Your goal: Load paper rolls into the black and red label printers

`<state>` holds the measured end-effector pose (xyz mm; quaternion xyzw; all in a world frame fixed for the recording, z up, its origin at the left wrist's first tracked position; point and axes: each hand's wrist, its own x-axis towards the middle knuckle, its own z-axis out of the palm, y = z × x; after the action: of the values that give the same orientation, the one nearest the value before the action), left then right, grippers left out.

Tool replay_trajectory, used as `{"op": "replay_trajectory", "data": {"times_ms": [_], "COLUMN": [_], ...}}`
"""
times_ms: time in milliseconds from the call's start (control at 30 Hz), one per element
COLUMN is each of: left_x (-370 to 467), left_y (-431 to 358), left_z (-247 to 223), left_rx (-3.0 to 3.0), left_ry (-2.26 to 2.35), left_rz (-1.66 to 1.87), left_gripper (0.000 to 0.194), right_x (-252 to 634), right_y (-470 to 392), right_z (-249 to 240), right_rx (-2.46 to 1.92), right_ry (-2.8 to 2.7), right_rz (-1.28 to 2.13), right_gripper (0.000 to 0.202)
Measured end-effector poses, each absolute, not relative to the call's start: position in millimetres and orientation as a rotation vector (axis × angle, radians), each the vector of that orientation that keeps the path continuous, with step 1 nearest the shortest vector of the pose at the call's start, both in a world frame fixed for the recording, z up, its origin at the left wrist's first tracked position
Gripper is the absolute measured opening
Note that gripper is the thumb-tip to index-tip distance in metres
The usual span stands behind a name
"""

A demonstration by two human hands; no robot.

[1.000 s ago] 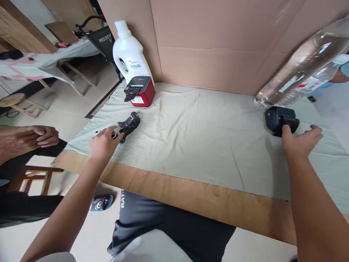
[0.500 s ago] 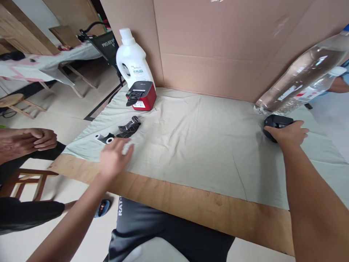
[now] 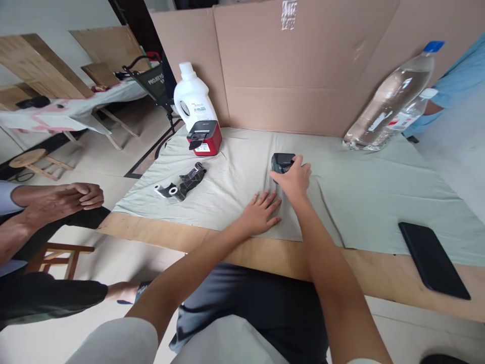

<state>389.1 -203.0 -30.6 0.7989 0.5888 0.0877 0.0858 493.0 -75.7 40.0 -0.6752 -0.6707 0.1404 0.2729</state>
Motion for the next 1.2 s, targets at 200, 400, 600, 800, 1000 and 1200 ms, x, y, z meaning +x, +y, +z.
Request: {"op": "replay_trajectory", "data": {"times_ms": [200, 400, 600, 800, 1000, 1200], "left_x": [384.6, 383.5, 383.1, 383.4, 383.1, 383.0], "left_y": [-234.5, -246.2, -245.2, -244.5, -243.6, -244.9], "left_z": [-31.0, -30.3, -30.6, -33.3, -32.6, -30.8], "left_rx": [2.467, 2.503, 2.475, 2.455, 2.437, 2.381], "left_ry": [1.636, 1.592, 1.585, 1.588, 1.567, 1.543], "left_rz": [0.27, 0.281, 0.312, 0.32, 0.298, 0.343], "left_gripper": [0.069, 0.069, 0.066, 0.068, 0.069, 0.066], "right_x": [479.5, 471.3, 475.9, 477.1, 475.1, 473.4], "right_y": [-93.7, -106.4, -116.4, -119.9, -119.8, -123.4], "right_z": [17.1, 5.7, 10.8, 18.3, 11.4, 8.8], "right_rx": [-1.899, -1.914, -1.942, -1.962, -1.861, -1.887], "right_ry": [-1.732, -1.768, -1.861, -1.915, -1.913, -1.926], "right_rz": [0.397, 0.349, 0.304, 0.305, 0.268, 0.338], "right_gripper": [0.077, 0.08, 0.086, 0.086, 0.085, 0.092]}}
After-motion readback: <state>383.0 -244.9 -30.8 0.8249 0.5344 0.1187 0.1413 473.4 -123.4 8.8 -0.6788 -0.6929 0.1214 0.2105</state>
